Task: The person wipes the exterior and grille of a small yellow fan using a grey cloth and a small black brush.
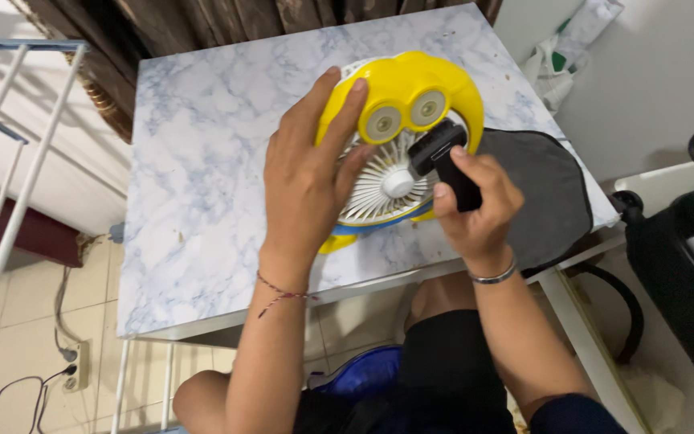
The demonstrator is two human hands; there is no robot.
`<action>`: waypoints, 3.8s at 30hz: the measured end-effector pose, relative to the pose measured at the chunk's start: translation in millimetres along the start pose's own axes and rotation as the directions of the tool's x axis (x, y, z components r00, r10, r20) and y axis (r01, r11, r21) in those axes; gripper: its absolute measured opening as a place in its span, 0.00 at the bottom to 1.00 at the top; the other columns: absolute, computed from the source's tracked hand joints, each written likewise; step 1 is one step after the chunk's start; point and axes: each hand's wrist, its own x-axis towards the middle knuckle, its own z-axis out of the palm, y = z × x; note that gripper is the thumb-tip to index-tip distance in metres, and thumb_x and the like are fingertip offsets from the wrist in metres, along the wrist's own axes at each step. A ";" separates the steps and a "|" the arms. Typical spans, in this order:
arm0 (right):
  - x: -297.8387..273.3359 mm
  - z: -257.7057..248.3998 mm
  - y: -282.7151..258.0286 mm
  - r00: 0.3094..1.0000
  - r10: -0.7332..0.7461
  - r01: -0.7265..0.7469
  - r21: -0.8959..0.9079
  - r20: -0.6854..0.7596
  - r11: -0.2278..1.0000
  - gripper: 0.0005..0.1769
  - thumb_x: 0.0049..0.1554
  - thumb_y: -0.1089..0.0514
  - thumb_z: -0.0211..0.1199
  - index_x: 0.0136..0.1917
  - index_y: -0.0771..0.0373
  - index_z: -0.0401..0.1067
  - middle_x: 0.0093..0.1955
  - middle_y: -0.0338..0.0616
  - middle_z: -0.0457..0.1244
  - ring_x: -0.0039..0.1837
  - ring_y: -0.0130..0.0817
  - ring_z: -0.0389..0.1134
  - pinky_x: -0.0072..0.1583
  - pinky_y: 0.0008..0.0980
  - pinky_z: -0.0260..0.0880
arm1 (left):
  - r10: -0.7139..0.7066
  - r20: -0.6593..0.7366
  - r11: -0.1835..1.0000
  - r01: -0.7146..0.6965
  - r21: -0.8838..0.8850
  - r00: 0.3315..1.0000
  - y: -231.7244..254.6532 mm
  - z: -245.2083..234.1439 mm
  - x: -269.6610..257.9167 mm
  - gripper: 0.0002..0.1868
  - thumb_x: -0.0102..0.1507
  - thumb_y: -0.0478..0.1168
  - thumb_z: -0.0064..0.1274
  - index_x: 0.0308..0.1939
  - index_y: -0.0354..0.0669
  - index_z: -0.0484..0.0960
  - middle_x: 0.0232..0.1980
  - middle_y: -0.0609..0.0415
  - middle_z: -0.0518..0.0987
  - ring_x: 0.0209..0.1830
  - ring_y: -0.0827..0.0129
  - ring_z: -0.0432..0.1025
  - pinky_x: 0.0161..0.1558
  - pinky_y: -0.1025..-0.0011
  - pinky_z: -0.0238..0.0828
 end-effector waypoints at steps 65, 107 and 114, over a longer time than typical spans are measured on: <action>37.5 -48.3 62.7 0.986 -0.048 0.033 0.096 0.157 0.995 0.19 0.62 0.54 0.65 0.64 0.61 0.72 0.39 0.46 0.62 0.38 0.37 0.64 0.40 0.31 0.64 | -0.047 -0.093 0.997 0.053 0.059 0.995 6.0 24.1 4.3 0.19 0.67 0.33 0.52 0.63 0.41 0.80 0.70 0.42 0.75 0.66 0.49 0.73 0.68 0.58 0.70; 23.1 -12.8 -1.1 0.991 0.130 -0.129 0.035 -0.026 0.991 0.20 0.65 0.52 0.63 0.66 0.64 0.67 0.48 0.49 0.67 0.43 0.40 0.69 0.45 0.32 0.70 | -0.073 -0.082 0.996 0.068 -0.056 0.994 -5.2 16.3 1.8 0.20 0.68 0.35 0.55 0.65 0.44 0.79 0.71 0.44 0.75 0.66 0.52 0.74 0.66 0.61 0.71; 35.1 4.9 -28.2 0.996 -0.010 0.012 -0.027 0.091 1.000 0.19 0.65 0.54 0.65 0.65 0.63 0.68 0.46 0.50 0.66 0.46 0.46 0.71 0.46 0.36 0.71 | -0.210 -0.087 0.925 0.169 -0.341 0.974 -17.1 14.6 -12.8 0.28 0.69 0.36 0.57 0.72 0.35 0.69 0.72 0.42 0.74 0.73 0.51 0.71 0.73 0.61 0.69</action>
